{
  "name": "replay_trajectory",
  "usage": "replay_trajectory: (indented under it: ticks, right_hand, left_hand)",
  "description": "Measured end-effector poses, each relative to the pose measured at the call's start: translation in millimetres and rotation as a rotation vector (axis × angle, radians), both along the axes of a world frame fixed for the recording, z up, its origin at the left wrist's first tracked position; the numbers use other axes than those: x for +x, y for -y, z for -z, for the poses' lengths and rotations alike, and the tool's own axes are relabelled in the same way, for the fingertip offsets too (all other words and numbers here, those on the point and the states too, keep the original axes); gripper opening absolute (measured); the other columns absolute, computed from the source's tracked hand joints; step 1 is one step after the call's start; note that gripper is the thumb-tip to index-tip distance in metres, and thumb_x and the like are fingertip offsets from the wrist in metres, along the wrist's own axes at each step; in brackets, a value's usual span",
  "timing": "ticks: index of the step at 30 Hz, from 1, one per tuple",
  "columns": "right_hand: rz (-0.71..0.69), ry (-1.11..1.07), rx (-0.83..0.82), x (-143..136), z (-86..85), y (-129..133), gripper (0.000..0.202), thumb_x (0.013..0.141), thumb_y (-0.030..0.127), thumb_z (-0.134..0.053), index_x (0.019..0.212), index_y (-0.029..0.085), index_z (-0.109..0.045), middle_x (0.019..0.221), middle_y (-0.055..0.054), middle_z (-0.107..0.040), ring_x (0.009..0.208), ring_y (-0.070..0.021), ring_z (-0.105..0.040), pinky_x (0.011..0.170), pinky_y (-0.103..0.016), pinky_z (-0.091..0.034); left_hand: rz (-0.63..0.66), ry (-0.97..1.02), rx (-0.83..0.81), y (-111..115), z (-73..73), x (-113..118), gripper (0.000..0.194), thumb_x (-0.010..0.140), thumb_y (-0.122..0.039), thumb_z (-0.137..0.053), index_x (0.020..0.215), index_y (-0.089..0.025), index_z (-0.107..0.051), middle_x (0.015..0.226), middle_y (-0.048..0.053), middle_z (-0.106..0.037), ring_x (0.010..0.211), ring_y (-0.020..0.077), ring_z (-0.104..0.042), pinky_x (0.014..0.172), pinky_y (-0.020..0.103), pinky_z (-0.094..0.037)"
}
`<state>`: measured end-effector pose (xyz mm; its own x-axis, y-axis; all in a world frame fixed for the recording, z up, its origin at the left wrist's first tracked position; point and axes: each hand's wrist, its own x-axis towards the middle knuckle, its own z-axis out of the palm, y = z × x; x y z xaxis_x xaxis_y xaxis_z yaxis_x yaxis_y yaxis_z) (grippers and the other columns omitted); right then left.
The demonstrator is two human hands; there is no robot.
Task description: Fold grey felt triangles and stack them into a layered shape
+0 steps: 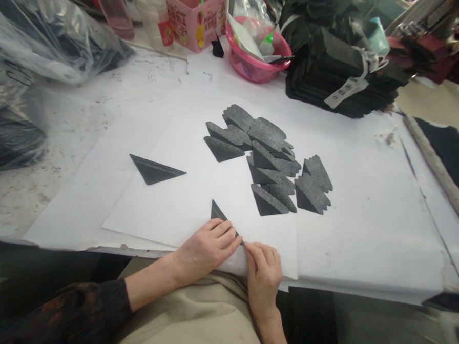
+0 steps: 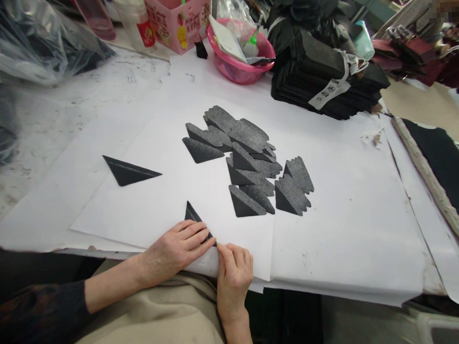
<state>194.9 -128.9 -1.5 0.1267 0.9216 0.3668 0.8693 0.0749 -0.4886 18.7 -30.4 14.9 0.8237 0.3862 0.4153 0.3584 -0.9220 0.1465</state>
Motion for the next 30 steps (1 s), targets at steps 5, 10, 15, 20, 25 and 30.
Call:
replay_trajectory:
  ticks: [5,10,15,20,25,30]
  right_hand:
    - [-0.013,0.025,-0.022,1,-1.8,0,0.017,0.089,0.01,-0.062,0.101,0.021,-0.068,0.09,-0.004,-0.064,0.085,-0.0154,-0.053,0.078,-0.03,-0.043]
    - [-0.017,0.057,-0.019,1,-4.1,0,0.018,0.089,0.009,-0.062,0.101,0.021,-0.068,0.089,-0.004,-0.064,0.084,-0.0157,-0.052,0.076,-0.03,-0.043]
    - [-0.031,0.105,-0.004,1,-3.9,0,0.019,0.089,0.008,-0.062,0.101,0.021,-0.069,0.087,-0.004,-0.064,0.082,-0.0162,-0.052,0.075,-0.03,-0.043]
    - [-0.039,0.144,0.005,2,-1.8,0,0.021,0.088,0.007,-0.062,0.102,0.021,-0.07,0.087,-0.005,-0.064,0.082,-0.0164,-0.052,0.075,-0.031,-0.043]
    - [-0.064,0.179,0.001,3,-2.7,4,0.028,0.089,0.004,-0.06,0.109,0.021,-0.069,0.091,-0.006,-0.063,0.084,-0.0166,-0.052,0.076,-0.031,-0.045]
    - [-0.062,0.12,-0.03,8,-2.4,11,0.033,0.09,0.004,-0.057,0.116,0.022,-0.067,0.097,-0.006,-0.063,0.09,-0.0165,-0.054,0.081,-0.032,-0.048]
  left_hand:
    - [-0.005,-0.012,-0.027,0,-0.9,0,0.028,0.098,-0.013,-0.046,0.123,-0.012,-0.059,0.113,0.009,-0.064,0.111,0.0257,-0.057,0.092,0.04,-0.051]
    - [0.003,-0.008,-0.012,0,-0.5,1,0.025,0.097,-0.013,-0.049,0.119,-0.011,-0.06,0.111,0.01,-0.065,0.112,0.0267,-0.058,0.091,0.04,-0.051]
    - [0.007,-0.009,0.006,1,0.6,1,0.025,0.095,-0.013,-0.053,0.119,-0.01,-0.06,0.112,0.012,-0.064,0.113,0.0276,-0.058,0.092,0.041,-0.05]
    - [0.007,-0.019,0.022,3,2.1,0,0.026,0.095,-0.014,-0.054,0.12,-0.01,-0.06,0.113,0.013,-0.064,0.114,0.0288,-0.057,0.092,0.042,-0.051]
    - [-0.001,-0.069,0.056,7,4.1,0,0.029,0.094,-0.015,-0.054,0.122,-0.009,-0.06,0.117,0.014,-0.062,0.115,0.032,-0.057,0.093,0.043,-0.051]
    - [-0.006,-0.109,0.073,9,4.7,1,0.034,0.093,-0.015,-0.054,0.126,-0.008,-0.057,0.121,0.016,-0.06,0.116,0.0337,-0.056,0.093,0.045,-0.05]
